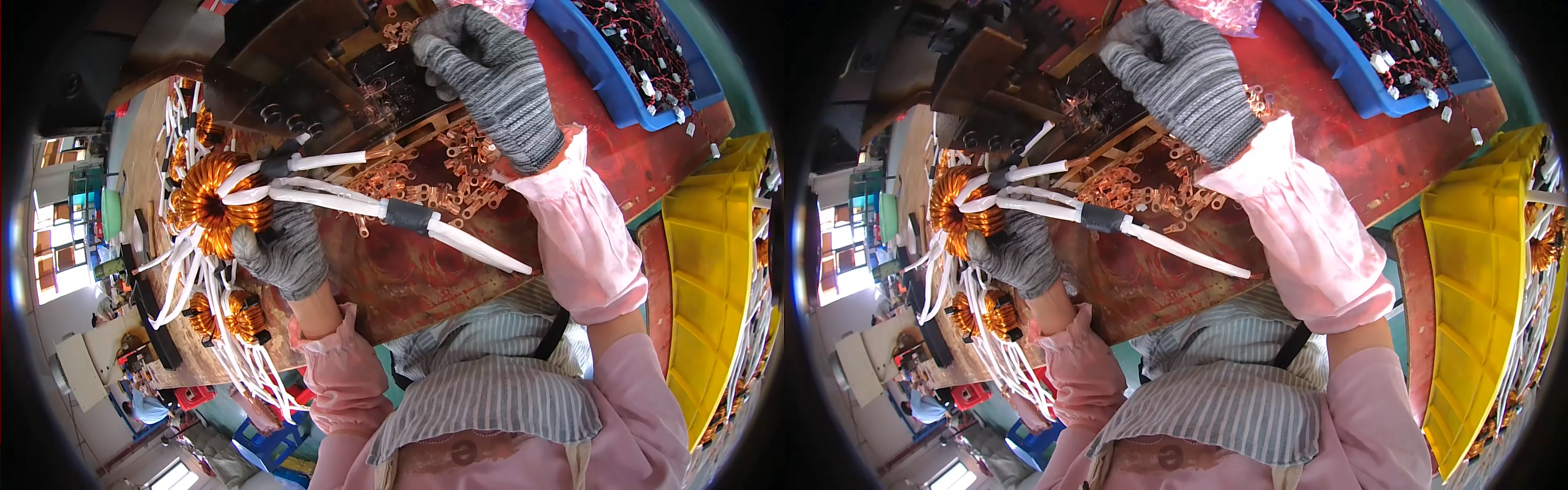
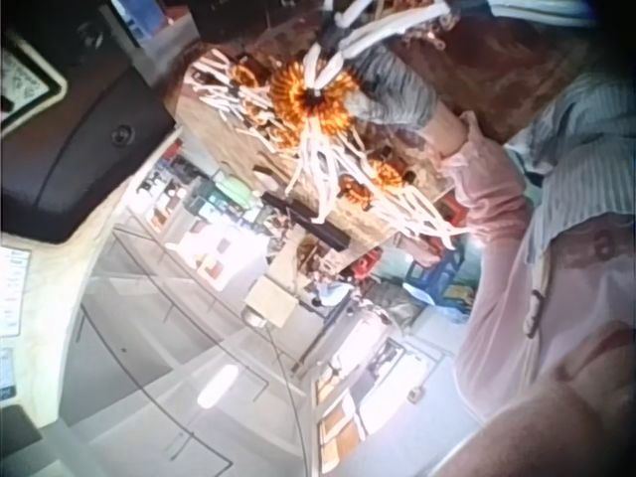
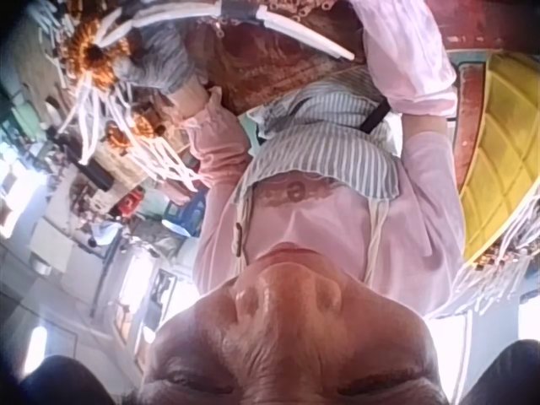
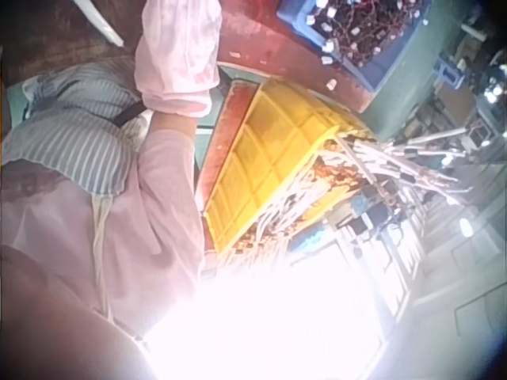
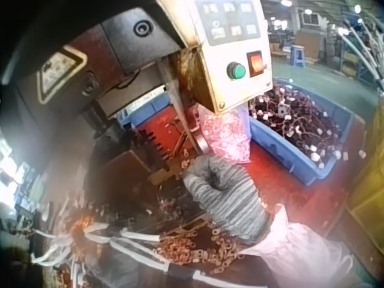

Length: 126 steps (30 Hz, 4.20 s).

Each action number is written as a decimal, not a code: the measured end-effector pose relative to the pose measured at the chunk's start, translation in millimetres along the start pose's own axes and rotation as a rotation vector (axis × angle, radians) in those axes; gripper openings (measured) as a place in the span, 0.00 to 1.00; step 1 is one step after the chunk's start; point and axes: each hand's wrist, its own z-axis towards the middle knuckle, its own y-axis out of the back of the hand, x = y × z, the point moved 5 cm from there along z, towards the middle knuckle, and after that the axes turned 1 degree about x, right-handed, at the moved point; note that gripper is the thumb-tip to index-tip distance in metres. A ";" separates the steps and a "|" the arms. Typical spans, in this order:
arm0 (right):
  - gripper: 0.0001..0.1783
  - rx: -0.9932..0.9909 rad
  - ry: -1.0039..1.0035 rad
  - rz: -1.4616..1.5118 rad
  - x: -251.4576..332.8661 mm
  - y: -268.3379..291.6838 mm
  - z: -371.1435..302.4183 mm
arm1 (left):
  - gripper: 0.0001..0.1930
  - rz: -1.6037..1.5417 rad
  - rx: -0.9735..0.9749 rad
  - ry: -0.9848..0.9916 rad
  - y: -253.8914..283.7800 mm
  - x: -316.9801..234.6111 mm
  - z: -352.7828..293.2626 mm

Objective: The person assembles electrical components by inserting copper rings onto the ends of white insulated wires attached to copper coils. They use a crimping tool to secure the rings onto the wires and place the finished assemblies on the workbench.

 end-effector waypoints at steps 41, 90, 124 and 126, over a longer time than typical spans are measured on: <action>0.15 0.747 0.267 -1.259 -26.0 -37.6 -80.3 | 0.51 -0.011 0.160 -0.037 22.8 -21.4 -12.7; 0.12 0.500 -0.261 0.012 -3.9 -20.3 -58.8 | 0.46 -0.119 0.064 0.116 14.3 -12.3 -12.5; 0.09 0.285 -0.146 0.013 -29.8 -27.2 10.7 | 0.40 0.393 -0.016 -0.080 -7.4 2.6 -11.0; 0.09 0.276 -0.127 -0.011 -27.2 -29.2 9.2 | 0.41 0.389 -0.018 -0.082 -3.2 1.9 -11.1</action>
